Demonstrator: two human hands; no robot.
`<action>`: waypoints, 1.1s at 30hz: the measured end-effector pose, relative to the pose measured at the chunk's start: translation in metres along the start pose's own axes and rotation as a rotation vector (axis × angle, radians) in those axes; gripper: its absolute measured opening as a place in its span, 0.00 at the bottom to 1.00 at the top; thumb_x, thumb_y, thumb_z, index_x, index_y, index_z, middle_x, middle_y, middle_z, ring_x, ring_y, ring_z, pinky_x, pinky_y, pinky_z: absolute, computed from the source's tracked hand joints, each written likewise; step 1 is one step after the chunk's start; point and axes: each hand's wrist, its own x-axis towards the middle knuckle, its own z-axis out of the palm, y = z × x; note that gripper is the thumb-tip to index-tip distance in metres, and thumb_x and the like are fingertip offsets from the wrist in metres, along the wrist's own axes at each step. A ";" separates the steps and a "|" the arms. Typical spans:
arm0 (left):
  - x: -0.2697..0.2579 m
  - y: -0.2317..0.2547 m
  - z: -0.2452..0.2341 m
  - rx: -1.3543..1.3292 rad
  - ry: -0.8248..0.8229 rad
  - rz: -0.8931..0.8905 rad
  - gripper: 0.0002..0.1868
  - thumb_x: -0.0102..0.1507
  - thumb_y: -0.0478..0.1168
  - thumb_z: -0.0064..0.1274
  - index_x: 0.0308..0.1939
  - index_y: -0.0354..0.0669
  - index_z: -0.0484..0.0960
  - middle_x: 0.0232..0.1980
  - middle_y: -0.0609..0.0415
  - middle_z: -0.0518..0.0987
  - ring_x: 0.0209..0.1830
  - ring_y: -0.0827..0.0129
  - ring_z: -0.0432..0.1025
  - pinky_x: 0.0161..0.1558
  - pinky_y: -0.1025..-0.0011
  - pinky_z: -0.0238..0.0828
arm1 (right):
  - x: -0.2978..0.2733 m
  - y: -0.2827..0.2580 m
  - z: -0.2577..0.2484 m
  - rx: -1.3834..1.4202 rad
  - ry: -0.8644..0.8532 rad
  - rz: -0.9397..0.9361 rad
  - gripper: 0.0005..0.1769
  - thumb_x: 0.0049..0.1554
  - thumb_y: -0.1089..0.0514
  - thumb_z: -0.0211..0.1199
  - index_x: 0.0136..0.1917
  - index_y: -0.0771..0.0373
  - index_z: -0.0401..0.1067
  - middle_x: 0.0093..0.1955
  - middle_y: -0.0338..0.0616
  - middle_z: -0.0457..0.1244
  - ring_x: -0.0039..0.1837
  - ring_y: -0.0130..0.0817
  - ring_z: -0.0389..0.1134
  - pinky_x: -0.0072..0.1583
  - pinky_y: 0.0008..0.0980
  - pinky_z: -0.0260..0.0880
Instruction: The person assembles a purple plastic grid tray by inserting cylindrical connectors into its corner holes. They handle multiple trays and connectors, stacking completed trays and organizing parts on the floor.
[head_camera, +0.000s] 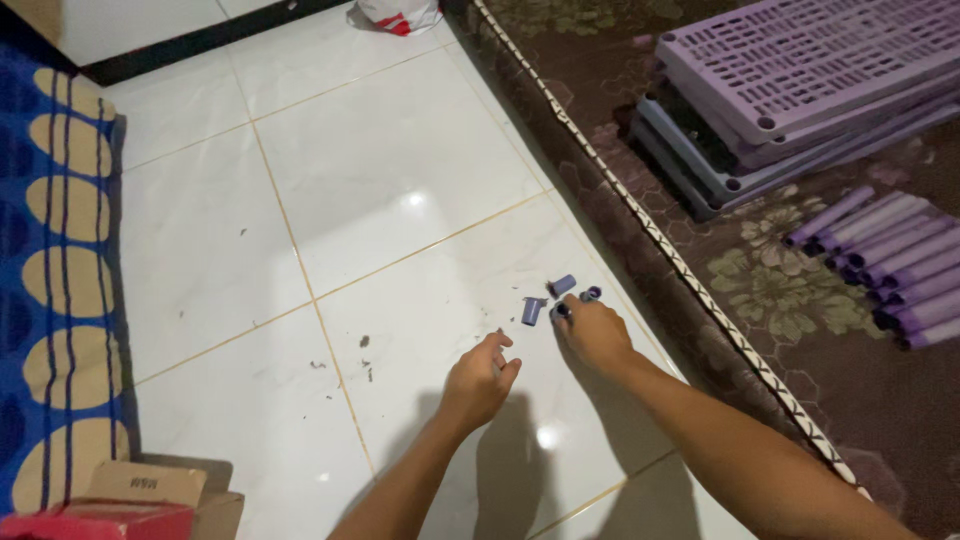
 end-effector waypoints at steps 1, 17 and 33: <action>0.001 0.003 0.000 -0.008 0.004 0.042 0.17 0.62 0.43 0.56 0.53 0.43 0.77 0.33 0.49 0.81 0.36 0.52 0.77 0.41 0.57 0.72 | 0.001 -0.001 -0.002 -0.018 -0.013 -0.007 0.15 0.60 0.48 0.60 0.56 0.57 0.72 0.44 0.57 0.69 0.48 0.57 0.72 0.51 0.52 0.72; 0.048 0.023 0.043 -0.273 0.066 0.180 0.36 0.61 0.38 0.58 0.71 0.44 0.61 0.45 0.51 0.77 0.38 0.61 0.75 0.42 0.63 0.75 | -0.029 -0.016 -0.044 0.481 0.283 0.203 0.19 0.55 0.47 0.67 0.55 0.59 0.80 0.35 0.52 0.71 0.35 0.40 0.73 0.41 0.38 0.71; 0.066 0.107 0.080 -0.809 -0.068 0.008 0.21 0.68 0.39 0.51 0.65 0.39 0.73 0.50 0.51 0.82 0.40 0.72 0.77 0.39 0.74 0.74 | -0.086 0.010 -0.101 0.986 0.327 0.147 0.18 0.60 0.52 0.63 0.60 0.63 0.77 0.42 0.40 0.72 0.37 0.24 0.70 0.37 0.27 0.67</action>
